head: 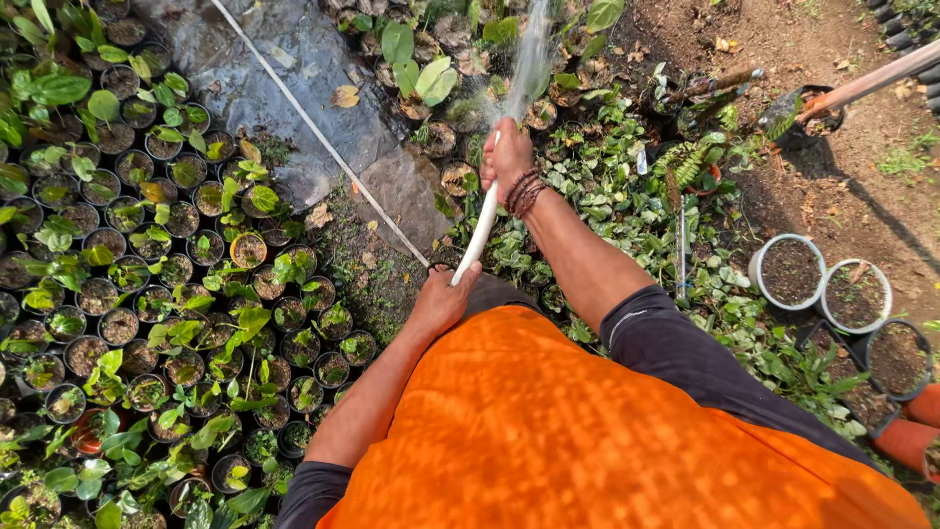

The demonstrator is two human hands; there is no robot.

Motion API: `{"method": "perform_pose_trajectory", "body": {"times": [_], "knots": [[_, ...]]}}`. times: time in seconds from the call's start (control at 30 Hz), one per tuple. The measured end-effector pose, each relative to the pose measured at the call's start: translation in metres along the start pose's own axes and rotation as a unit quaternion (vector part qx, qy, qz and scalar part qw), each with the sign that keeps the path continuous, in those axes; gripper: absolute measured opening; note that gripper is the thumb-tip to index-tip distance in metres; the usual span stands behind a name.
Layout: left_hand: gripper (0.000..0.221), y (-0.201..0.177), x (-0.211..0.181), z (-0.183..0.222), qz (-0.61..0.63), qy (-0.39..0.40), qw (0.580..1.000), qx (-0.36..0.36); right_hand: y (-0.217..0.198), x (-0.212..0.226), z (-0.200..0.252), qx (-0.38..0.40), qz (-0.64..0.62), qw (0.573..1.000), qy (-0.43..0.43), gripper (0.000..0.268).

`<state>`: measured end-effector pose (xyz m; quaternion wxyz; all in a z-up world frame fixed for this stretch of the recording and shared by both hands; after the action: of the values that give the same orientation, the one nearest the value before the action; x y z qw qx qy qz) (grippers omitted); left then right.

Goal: The person waters numerous potted plants in a nursery using a white hose. They systematically move through rows of small and medium-sized plants, directing a spray of water onto the leaves and soil of each pot.

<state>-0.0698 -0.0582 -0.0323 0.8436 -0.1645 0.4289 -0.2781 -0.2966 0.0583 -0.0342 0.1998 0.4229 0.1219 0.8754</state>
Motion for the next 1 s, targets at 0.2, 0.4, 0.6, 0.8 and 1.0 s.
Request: {"method": "perform_pose_trajectory", "body": {"times": [0.2, 0.4, 0.6, 0.8, 1.0], "knots": [[0.072, -0.027, -0.002, -0.065, 0.006, -0.027, 0.999, -0.026, 0.039, 0.014, -0.055, 0.021, -0.043, 0.998, -0.030, 0.040], [0.074, -0.061, -0.011, -0.134, 0.014, -0.064, 0.997, -0.039, 0.090, 0.033, -0.126, 0.055, -0.051, 0.997, -0.018, 0.037], [0.067, -0.121, -0.043, -0.183, 0.017, -0.076, 0.994, -0.077, 0.142, 0.060, -0.183, 0.093, -0.069, 0.993, -0.002, 0.035], [0.069, -0.197, -0.063, -0.221, -0.015, -0.138, 0.985, -0.099, 0.215, 0.091, -0.228, 0.117, -0.102, 0.987, 0.048, 0.038], [0.072, -0.241, -0.025, -0.268, -0.020, -0.034, 0.985, -0.169, 0.277, 0.088, -0.264, 0.110, -0.096, 0.989, 0.037, 0.040]]}}
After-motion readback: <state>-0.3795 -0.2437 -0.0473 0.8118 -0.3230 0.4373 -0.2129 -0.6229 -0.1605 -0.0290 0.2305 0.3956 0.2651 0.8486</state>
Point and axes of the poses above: each hand's wrist, its own z-axis away from the middle knuckle, its own y-axis out of the palm, x = y × z, the point moved 3 cm from there along -z, towards the middle knuckle, and after that the axes turned 15 degrees about -z, right-handed, at the moved point
